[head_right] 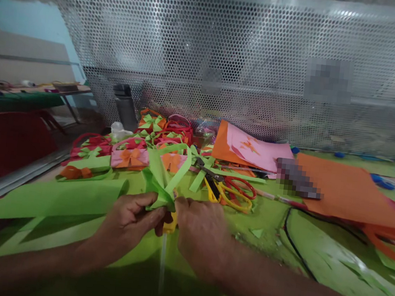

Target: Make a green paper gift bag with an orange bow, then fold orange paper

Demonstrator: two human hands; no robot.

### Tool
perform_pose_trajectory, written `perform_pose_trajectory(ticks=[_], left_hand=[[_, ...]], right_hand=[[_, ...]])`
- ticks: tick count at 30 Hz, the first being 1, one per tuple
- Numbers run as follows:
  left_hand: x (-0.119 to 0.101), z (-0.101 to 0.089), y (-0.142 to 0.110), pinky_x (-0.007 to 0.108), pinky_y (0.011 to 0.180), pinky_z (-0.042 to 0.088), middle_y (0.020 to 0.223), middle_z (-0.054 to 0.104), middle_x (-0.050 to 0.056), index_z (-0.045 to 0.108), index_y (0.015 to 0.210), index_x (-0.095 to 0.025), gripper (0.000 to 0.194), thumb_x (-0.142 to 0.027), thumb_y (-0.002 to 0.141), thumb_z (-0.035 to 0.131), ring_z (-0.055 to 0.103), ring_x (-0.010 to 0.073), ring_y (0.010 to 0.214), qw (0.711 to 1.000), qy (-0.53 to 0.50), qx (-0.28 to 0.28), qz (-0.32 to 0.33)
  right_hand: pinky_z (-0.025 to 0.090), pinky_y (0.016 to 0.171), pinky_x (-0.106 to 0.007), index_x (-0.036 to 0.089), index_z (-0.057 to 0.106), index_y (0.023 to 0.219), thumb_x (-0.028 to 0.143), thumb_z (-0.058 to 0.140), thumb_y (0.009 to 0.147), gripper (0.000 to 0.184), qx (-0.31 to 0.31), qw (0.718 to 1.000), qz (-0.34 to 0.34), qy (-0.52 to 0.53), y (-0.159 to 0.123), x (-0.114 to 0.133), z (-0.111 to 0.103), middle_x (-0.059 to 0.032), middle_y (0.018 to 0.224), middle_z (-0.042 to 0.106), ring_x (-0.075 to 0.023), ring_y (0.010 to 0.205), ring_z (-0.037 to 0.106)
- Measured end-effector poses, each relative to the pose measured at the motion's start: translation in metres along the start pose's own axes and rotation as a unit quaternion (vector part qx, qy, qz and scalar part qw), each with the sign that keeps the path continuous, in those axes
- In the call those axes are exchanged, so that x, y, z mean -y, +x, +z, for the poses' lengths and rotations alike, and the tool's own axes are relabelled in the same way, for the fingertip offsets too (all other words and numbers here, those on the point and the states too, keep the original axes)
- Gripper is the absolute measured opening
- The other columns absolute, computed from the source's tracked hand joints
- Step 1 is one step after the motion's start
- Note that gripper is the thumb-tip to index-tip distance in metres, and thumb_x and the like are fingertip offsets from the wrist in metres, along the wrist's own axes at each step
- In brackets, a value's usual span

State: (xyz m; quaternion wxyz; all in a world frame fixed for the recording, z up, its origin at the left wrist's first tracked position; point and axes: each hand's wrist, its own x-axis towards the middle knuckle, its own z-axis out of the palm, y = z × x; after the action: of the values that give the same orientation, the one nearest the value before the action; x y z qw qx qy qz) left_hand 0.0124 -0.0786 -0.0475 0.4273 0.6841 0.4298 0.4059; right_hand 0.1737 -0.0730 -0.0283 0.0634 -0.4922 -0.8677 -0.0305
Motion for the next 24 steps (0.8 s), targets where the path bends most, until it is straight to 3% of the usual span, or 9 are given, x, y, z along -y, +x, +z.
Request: perform_pose_trajectory(ticks=[5,8,12,20,24], left_hand=[[-0.002,0.0,0.001,0.024,0.05,0.046,0.06,0.056,0.0,0.05,0.068,-0.017,0.018,-0.026,0.083,0.049,0.055,0.0125,0.053,0.999,-0.027,0.015,-0.012],[-0.002,0.002,0.002,0.024,0.051,0.047,0.062,0.053,-0.002,0.047,0.073,-0.018,0.014,-0.027,0.083,0.05,0.055,0.0125,0.055,0.997,-0.067,0.023,-0.016],[-0.002,0.001,0.001,0.024,0.051,0.047,0.062,0.049,-0.003,0.043,0.075,-0.019,0.017,-0.031,0.087,0.048,0.057,0.0133,0.057,0.997,-0.066,0.032,-0.011],[-0.009,-0.011,0.002,0.02,0.045,0.04,0.064,0.058,0.0,0.046,0.07,-0.018,0.032,-0.038,0.093,0.037,0.051,0.0085,0.048,0.997,0.031,0.067,-0.008],[-0.016,-0.018,0.005,0.017,0.039,0.033,0.052,0.055,-0.002,0.05,0.063,-0.018,0.031,-0.035,0.089,0.045,0.043,0.0064,0.04,0.997,0.044,0.051,-0.028]], right_hand=[[0.018,0.048,-0.029,0.017,0.053,0.074,0.002,0.05,0.069,0.017,-0.042,0.999,-0.033,0.009,-0.003,0.0,0.006,-0.0014,0.062,0.063,-0.0152,0.053,0.057],[0.019,0.048,-0.029,0.018,0.052,0.074,0.013,0.054,0.079,0.007,-0.098,0.994,-0.045,0.031,-0.003,0.0,0.01,-0.001,0.06,0.063,-0.0157,0.053,0.057],[0.019,0.048,-0.029,0.017,0.053,0.074,0.026,0.064,0.077,0.014,-0.148,0.987,-0.05,0.035,-0.002,-0.001,0.013,-0.0009,0.059,0.063,-0.0182,0.054,0.06],[0.019,0.049,-0.029,0.017,0.056,0.073,0.019,0.059,0.078,0.006,-0.153,0.988,-0.032,0.024,0.0,-0.008,0.015,-0.0014,0.057,0.064,-0.0172,0.052,0.059],[0.018,0.048,-0.029,0.017,0.057,0.071,0.019,0.055,0.081,0.01,-0.152,0.988,-0.023,0.018,0.001,-0.009,0.016,-0.0017,0.055,0.063,-0.0165,0.05,0.058]])
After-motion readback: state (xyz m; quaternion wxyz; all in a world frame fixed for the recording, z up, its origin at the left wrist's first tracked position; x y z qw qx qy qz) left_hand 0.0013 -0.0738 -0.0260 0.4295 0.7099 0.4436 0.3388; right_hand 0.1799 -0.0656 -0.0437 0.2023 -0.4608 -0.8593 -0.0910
